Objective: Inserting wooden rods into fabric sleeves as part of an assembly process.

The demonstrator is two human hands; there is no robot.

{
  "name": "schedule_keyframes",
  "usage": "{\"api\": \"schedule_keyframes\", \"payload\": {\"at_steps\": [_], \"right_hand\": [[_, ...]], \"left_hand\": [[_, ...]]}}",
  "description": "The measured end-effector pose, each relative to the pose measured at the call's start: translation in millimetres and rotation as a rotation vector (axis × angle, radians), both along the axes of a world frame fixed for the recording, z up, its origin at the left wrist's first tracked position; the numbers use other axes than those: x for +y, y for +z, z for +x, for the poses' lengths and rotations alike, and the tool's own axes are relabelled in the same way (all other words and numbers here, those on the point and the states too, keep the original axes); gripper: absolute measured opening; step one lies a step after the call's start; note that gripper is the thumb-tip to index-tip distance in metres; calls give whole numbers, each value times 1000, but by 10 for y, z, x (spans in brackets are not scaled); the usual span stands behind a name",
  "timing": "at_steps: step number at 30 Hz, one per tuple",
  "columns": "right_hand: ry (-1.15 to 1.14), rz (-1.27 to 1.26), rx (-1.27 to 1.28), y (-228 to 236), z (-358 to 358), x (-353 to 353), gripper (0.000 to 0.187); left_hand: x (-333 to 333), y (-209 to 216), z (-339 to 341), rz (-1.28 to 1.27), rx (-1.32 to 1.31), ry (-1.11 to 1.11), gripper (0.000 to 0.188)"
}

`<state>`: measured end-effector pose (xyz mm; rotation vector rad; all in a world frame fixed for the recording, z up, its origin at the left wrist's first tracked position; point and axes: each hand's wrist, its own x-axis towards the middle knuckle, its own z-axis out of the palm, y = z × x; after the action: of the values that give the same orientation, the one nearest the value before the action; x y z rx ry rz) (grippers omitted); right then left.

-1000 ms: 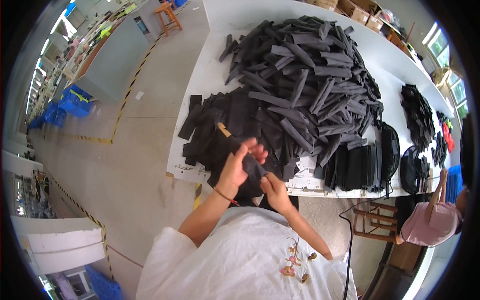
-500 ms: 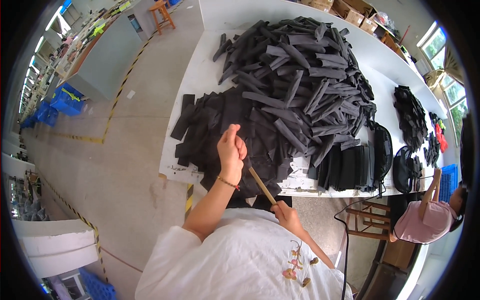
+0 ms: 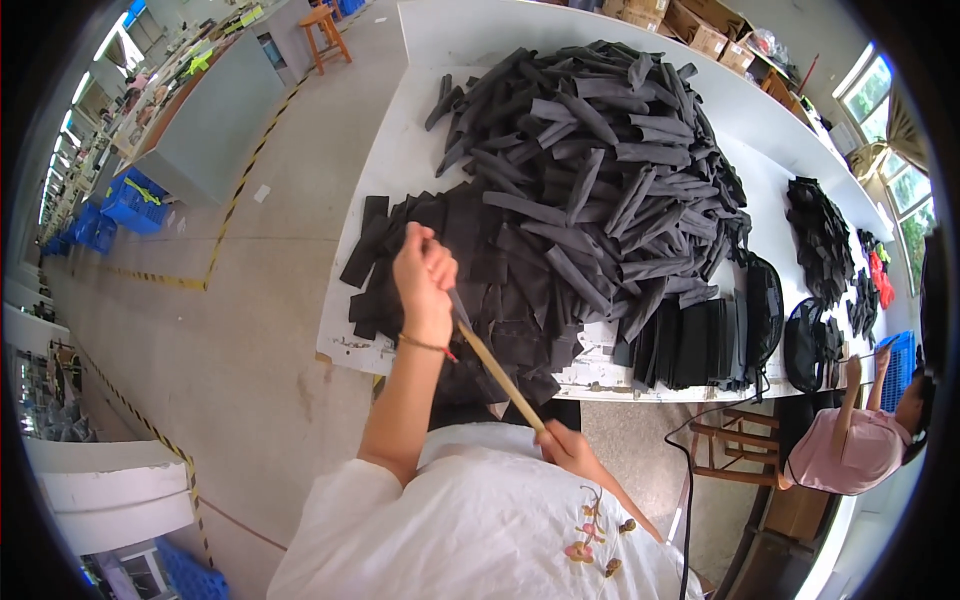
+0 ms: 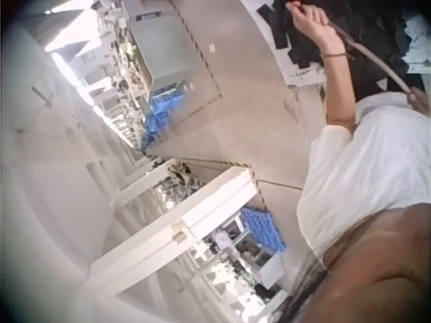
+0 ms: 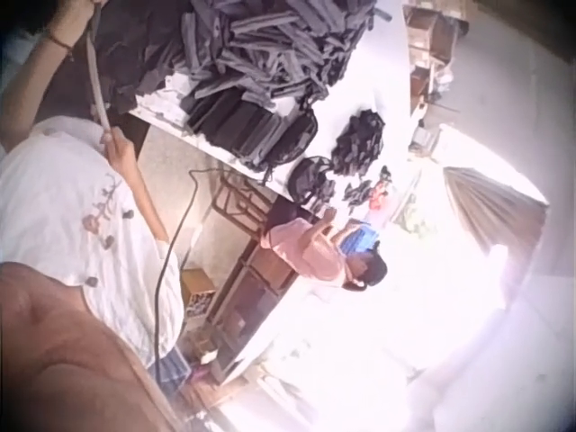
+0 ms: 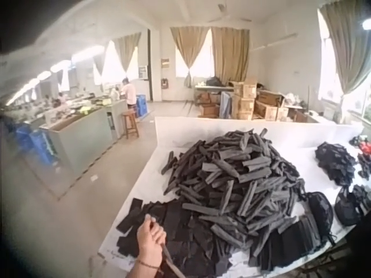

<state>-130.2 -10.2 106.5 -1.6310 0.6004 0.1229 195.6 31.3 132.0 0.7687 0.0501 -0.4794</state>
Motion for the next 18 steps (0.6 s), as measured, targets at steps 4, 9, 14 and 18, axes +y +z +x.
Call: {"api": "schedule_keyframes", "payload": {"at_steps": [4, 9, 14, 18], "right_hand": [[-36, 378, 116, 42, -364, -213, 18], [-377, -140, -270, 165, 470, -267, 45], [-528, 95, -529, 110, 1256, -350, 20], [-536, 211, -607, 314, 1267, -429, 13]], "left_hand": [[-16, -69, 158, -82, 11, -4, 28], [-249, -113, -280, -31, 278, 40, 27], [-304, -89, -599, 29, 283, -11, 25], [-211, -311, -524, 42, 286, -96, 27]]}}
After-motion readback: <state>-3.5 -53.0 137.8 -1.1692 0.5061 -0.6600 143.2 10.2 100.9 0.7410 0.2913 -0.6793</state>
